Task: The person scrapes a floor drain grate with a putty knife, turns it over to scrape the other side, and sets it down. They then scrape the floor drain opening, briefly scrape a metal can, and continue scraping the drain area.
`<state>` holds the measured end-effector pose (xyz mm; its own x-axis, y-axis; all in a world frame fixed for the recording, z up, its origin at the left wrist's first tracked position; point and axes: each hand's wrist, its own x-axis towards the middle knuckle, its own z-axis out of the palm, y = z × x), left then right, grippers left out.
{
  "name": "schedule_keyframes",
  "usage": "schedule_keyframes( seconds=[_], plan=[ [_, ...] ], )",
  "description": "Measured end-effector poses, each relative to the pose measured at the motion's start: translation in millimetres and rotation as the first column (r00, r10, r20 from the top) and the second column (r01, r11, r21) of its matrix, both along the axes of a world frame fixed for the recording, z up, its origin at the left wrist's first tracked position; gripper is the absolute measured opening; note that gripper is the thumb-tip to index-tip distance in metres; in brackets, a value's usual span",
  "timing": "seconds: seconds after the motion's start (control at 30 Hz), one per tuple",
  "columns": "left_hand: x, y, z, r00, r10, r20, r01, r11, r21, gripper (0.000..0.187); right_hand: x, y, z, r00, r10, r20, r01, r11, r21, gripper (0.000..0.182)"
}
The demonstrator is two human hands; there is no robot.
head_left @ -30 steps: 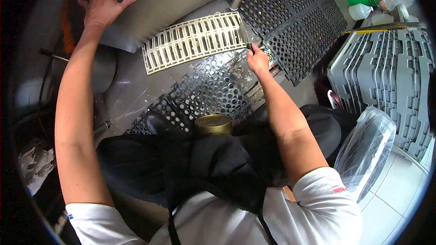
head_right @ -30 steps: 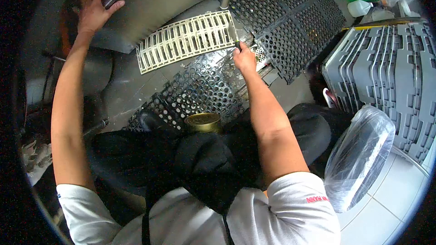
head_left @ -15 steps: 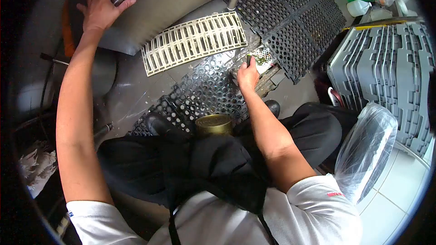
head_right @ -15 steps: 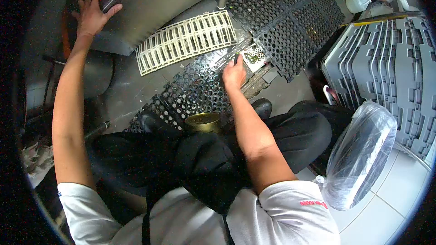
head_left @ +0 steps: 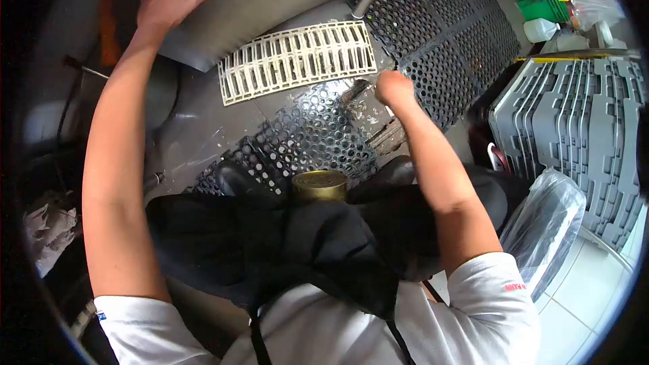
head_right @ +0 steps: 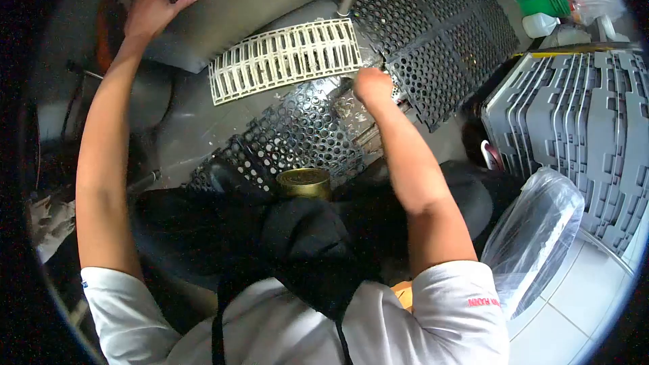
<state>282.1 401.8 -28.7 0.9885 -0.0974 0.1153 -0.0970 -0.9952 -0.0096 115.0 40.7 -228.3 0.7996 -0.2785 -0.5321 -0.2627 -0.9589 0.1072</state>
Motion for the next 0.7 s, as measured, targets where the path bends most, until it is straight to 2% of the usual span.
schedule_keyframes(
  seconds=[0.03,0.13,0.23,0.33,0.47,0.6,0.7],
  plan=[
    [2.6,1.9,0.2,1.0,0.001,-0.015,-0.001,1.0,-0.002,0.125,7.0,-1.4,6.3,0.998,-0.05,0.027,0.051,0.999,-0.017,0.029],
    [3.1,0.8,3.5,0.999,0.015,-0.05,-0.014,1.0,0.028,0.124,19.8,-5.0,13.7,0.972,-0.044,0.229,0.033,0.998,0.054,0.029],
    [6.7,2.0,0.1,0.998,0.032,-0.049,-0.029,0.998,0.057,0.124,31.6,-2.6,-1.7,0.96,-0.03,0.278,0.011,0.998,0.069,0.03],
    [6.6,1.4,2.0,0.999,0.026,-0.045,-0.024,0.999,0.045,0.124,37.3,5.9,-10.8,0.974,-0.039,0.225,0.032,0.999,0.037,0.033],
    [13.0,11.2,-9.1,1.0,-0.021,-0.003,0.021,0.999,0.025,0.125,45.6,8.0,-23.3,0.971,0.058,0.233,-0.068,0.997,0.038,0.032],
    [17.2,13.1,-15.1,1.0,-0.011,0.002,0.011,0.997,0.081,0.125,63.7,12.8,-23.4,0.97,0.123,0.208,-0.134,0.99,0.042,0.032],
    [17.8,11.4,-8.2,1.0,0.001,0.007,-0.002,0.994,0.112,0.124,86.0,14.8,-28.5,0.986,0.06,0.154,-0.071,0.995,0.067,0.036]
  ],
)
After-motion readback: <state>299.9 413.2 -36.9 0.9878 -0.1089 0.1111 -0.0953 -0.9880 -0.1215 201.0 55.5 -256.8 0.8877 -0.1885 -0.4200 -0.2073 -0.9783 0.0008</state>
